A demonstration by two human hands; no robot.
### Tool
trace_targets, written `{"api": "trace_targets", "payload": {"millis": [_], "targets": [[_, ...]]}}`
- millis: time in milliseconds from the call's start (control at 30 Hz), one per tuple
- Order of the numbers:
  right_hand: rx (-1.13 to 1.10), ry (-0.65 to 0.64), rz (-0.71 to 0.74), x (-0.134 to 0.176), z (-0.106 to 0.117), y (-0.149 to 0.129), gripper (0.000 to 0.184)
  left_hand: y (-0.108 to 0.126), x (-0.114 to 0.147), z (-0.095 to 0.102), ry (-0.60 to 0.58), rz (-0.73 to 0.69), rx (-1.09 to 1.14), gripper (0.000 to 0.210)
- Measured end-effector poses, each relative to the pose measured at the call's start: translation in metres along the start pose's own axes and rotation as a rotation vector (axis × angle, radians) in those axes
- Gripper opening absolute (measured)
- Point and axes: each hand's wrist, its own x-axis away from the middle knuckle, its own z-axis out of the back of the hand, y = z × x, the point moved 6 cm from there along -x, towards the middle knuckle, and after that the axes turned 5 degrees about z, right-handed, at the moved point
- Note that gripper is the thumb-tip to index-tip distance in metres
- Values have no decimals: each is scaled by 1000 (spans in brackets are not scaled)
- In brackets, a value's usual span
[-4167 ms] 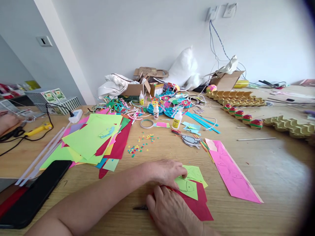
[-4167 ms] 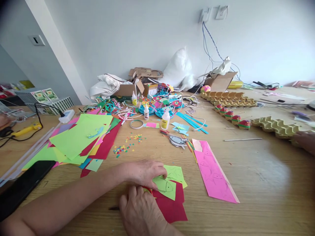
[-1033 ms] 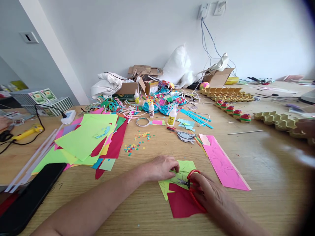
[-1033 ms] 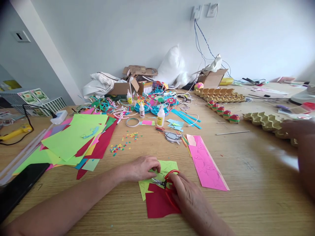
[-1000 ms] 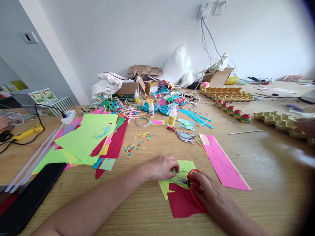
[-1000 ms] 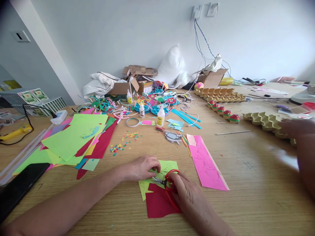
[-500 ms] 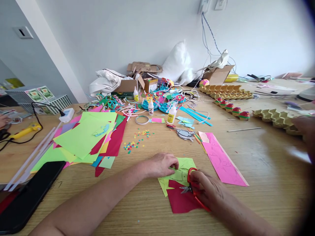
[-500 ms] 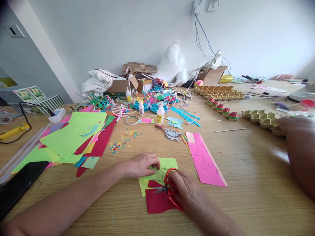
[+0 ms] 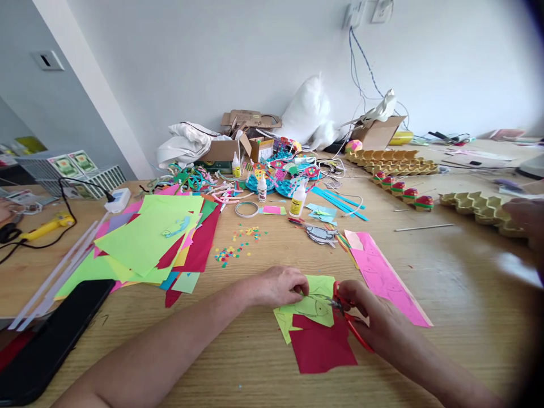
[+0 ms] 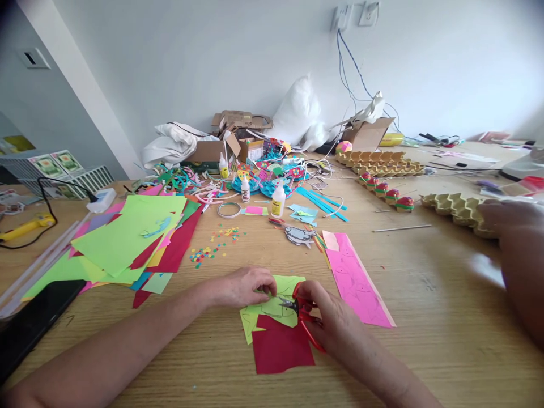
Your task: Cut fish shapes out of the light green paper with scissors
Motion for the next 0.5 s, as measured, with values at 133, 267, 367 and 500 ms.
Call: {"api": "trace_targets", "payload": {"millis": [133, 267, 367, 500], "targets": [[60, -93, 95, 8, -10, -2, 30, -1, -1, -2, 7, -5, 22, 16], [143, -131, 171, 12, -20, -8, 32, -2, -3, -3, 11, -20, 47, 17], [185, -157, 199, 11, -24, -10, 29, -3, -2, -2, 13, -20, 71, 17], [141, -134, 147, 6, -22, -5, 32, -3, -1, -2, 17, -11, 133, 16]]}}
